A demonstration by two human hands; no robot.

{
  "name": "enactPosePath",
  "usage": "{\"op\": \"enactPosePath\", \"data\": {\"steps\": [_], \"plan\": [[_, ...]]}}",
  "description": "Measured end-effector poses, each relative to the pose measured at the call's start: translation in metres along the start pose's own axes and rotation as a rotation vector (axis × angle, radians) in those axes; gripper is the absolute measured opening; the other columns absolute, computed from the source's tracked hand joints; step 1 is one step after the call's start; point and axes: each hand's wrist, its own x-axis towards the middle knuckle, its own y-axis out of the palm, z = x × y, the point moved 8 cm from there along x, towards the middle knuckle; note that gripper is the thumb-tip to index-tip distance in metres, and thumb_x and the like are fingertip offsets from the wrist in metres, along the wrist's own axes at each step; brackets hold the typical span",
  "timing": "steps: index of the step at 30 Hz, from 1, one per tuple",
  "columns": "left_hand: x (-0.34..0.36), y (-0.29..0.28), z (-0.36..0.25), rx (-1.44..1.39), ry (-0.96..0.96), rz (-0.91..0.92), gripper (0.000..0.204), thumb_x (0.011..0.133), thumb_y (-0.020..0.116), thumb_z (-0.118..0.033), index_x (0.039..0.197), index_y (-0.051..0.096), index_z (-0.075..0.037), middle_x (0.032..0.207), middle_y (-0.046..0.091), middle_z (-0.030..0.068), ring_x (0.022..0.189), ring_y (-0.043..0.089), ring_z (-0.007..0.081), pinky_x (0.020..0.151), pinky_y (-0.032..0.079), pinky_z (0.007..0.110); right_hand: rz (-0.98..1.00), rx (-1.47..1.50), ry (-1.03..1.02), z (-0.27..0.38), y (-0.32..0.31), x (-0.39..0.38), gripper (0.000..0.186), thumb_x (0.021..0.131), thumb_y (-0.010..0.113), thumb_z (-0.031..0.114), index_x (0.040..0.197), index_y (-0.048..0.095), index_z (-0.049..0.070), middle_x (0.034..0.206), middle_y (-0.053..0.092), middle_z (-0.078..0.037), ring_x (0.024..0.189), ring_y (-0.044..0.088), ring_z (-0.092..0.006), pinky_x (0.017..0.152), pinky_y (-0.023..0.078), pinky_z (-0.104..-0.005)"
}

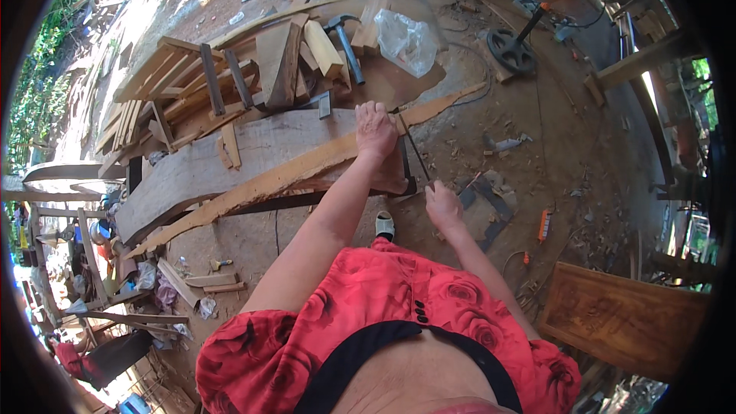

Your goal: The person cuts and shapes a curved piece of wood using a saw blade, measures the piece with a metal ruler, and cuts the wood further with the saw blade.

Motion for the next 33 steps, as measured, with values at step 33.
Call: {"op": "enactPosePath", "data": {"steps": [33], "plan": [[0.001, 0.010, -0.003, 0.067, -0.029, 0.106, 0.023, 0.081, 0.052, -0.022, 0.095, 0.050, -0.004, 0.098, 0.051, 0.0139, 0.103, 0.047, 0.0311, 0.103, 0.028, 0.049, -0.009, 0.065, -0.044, 0.034, -0.009, 0.059, 0.033, 0.091, 0.046, 0.036, 0.096, 0.057, 0.006, 0.093, 0.063, -0.023, 0.089, 0.060, -0.0410, 0.077, 0.046, -0.0498]]}}
